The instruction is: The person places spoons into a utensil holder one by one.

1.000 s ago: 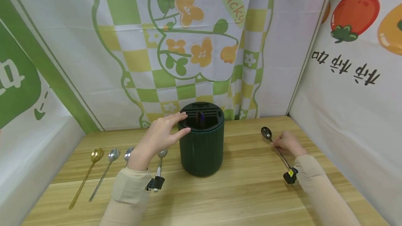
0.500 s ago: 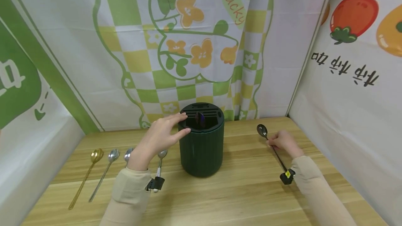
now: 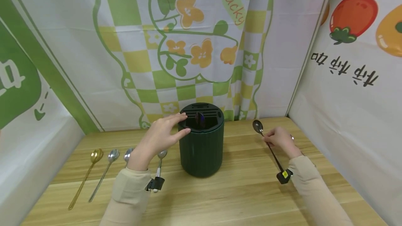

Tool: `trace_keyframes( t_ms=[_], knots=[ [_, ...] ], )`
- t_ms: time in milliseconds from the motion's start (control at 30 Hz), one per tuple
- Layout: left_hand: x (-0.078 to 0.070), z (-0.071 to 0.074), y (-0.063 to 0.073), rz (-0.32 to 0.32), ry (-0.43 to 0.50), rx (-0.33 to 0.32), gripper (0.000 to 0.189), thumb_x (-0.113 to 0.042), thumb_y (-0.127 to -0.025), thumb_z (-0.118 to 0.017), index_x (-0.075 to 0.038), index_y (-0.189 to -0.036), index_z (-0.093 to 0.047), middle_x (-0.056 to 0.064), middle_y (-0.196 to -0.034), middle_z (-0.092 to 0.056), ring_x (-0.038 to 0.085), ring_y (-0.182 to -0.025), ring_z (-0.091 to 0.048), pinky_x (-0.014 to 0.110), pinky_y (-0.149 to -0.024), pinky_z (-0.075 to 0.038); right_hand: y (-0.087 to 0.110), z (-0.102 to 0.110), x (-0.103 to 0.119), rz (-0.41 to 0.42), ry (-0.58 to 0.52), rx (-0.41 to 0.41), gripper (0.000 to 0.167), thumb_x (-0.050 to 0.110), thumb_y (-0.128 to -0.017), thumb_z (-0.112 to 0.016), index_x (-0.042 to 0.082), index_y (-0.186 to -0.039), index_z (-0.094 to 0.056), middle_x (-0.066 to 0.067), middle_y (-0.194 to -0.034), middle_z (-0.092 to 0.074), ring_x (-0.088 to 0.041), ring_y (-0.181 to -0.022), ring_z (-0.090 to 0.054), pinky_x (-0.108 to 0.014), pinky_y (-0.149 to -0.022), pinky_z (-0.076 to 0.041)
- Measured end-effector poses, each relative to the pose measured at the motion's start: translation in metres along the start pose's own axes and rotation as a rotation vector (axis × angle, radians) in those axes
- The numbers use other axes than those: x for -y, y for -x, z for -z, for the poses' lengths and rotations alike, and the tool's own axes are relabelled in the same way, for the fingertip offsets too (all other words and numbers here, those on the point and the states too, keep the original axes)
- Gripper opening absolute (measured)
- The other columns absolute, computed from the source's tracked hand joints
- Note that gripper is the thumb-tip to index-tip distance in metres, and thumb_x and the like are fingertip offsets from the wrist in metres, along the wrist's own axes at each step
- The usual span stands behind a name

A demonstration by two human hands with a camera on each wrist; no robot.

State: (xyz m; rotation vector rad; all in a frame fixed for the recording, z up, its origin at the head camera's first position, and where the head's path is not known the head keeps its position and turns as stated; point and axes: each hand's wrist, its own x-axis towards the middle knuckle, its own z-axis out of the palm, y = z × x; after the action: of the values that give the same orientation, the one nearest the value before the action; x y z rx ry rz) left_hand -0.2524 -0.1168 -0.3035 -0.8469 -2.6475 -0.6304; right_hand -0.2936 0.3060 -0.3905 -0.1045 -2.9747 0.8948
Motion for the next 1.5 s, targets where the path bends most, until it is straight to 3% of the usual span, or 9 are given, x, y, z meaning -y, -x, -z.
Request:
trace_keyframes(
  t_ms=[167, 933, 1267, 1500],
  knots=[
    [0.000, 0.000, 0.000, -0.001, 0.006, -0.004, 0.055, -0.047, -0.094, -0.054, -0.013, -0.136, -0.052, 0.006, -0.142, -0.049, 0.029, -0.128, -0.049, 0.048, -0.104, -0.042, -0.001, 0.001, 0.009, 0.016, -0.037, -0.002, 0.025, 0.023, -0.088, -0.068, -0.001, -0.096, -0.072, -0.005, -0.078, -0.072, -0.011, -0.067, -0.067, -0.026, -0.064, -0.052],
    [0.001, -0.002, 0.000, -0.009, 0.012, -0.017, 0.055, -0.048, -0.093, -0.054, -0.013, -0.136, -0.053, 0.006, -0.142, -0.050, 0.029, -0.127, -0.050, 0.047, -0.103, -0.043, 0.006, 0.008, 0.051, 0.078, -0.133, -0.048, 0.027, 0.021, -0.088, -0.068, -0.004, -0.097, -0.071, -0.014, -0.083, -0.073, -0.023, -0.072, -0.071, -0.026, -0.061, -0.056],
    [0.002, -0.003, 0.000, -0.008, 0.021, -0.021, 0.055, -0.048, -0.093, -0.055, -0.014, -0.136, -0.052, 0.005, -0.142, -0.050, 0.028, -0.128, -0.049, 0.047, -0.103, -0.042, 0.006, 0.010, 0.059, 0.099, -0.143, -0.057, 0.025, 0.023, -0.088, -0.068, -0.001, -0.098, -0.071, -0.011, -0.083, -0.073, -0.013, -0.066, -0.068, -0.027, -0.062, -0.056],
    [0.002, -0.002, 0.000, -0.002, 0.018, -0.014, 0.055, -0.048, -0.093, -0.054, -0.014, -0.136, -0.053, 0.005, -0.142, -0.050, 0.029, -0.128, -0.049, 0.047, -0.104, -0.042, 0.009, 0.012, 0.065, 0.110, -0.182, -0.064, 0.026, 0.021, -0.088, -0.068, -0.002, -0.099, -0.070, -0.014, -0.087, -0.073, -0.025, -0.076, -0.071, -0.030, -0.066, -0.058]
  ],
)
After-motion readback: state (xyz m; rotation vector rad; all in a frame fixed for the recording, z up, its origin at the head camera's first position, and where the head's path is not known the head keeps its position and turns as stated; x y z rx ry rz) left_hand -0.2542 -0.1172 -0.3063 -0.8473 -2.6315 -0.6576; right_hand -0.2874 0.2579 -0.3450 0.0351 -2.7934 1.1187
